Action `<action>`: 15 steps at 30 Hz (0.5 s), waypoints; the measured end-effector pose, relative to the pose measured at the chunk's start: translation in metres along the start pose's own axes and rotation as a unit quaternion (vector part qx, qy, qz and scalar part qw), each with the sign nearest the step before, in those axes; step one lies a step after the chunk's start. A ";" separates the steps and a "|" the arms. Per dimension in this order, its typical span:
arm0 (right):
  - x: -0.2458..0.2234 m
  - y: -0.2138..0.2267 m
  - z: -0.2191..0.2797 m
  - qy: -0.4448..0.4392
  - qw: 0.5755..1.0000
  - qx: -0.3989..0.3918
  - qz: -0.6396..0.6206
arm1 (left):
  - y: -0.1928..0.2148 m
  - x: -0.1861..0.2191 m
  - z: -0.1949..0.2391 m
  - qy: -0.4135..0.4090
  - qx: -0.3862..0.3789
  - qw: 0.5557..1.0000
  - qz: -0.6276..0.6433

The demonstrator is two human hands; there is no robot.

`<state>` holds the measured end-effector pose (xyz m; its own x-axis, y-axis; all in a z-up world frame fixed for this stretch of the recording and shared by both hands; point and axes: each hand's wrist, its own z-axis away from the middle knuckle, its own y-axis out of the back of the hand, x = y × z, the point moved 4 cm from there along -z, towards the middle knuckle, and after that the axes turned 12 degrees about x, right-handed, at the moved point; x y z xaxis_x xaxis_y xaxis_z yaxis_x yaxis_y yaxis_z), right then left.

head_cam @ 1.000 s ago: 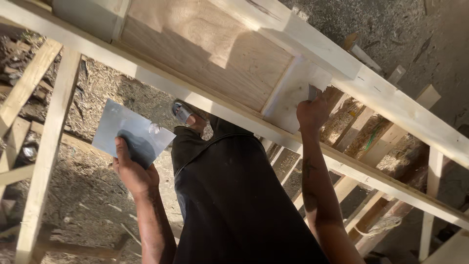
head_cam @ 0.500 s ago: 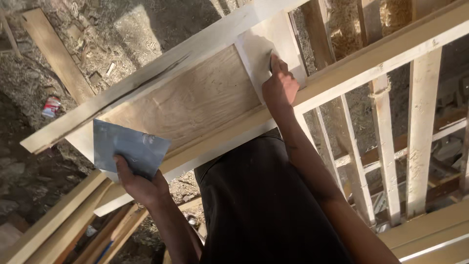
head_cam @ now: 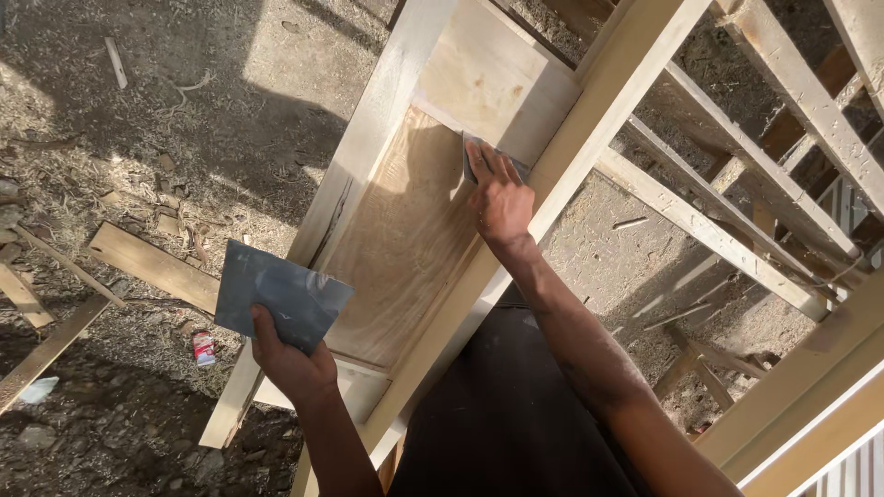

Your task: The person sands a wooden frame with sandpaper, smoothing the surface and edges. The person moves around the frame to reach different sections, using both hands to hold and apply the sandpaper.

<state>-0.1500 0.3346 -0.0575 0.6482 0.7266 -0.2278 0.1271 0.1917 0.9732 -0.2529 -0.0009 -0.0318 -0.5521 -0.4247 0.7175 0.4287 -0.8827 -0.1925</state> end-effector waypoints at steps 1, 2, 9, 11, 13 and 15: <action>-0.004 0.002 0.001 -0.022 0.996 -0.086 0.007 | -0.003 0.003 -0.004 0.001 -0.009 1.000 -0.011; -0.008 0.004 -0.003 -0.040 0.986 -0.164 0.013 | -0.008 0.003 -0.010 -0.002 -0.021 1.000 -0.016; -0.052 0.104 0.040 0.093 0.944 0.042 -0.313 | -0.054 -0.010 -0.015 -0.021 -0.096 0.993 -0.065; -0.044 0.113 0.043 0.060 0.905 0.026 -0.420 | -0.067 -0.016 -0.004 -0.024 -0.133 0.988 -0.068; -0.035 0.120 0.049 0.059 0.860 0.036 -0.505 | -0.081 -0.027 0.013 -0.020 -0.160 0.986 -0.046; -0.031 0.123 0.053 0.086 0.808 0.076 -0.579 | -0.094 -0.035 0.030 -0.009 -0.163 0.987 -0.003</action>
<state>-0.1148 0.3007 0.0708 -0.0824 0.2021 -0.9759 0.6716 0.7347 0.0954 -0.2525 0.1035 -0.0189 -0.5393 -0.4178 0.7312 0.1713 -0.9045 -0.3905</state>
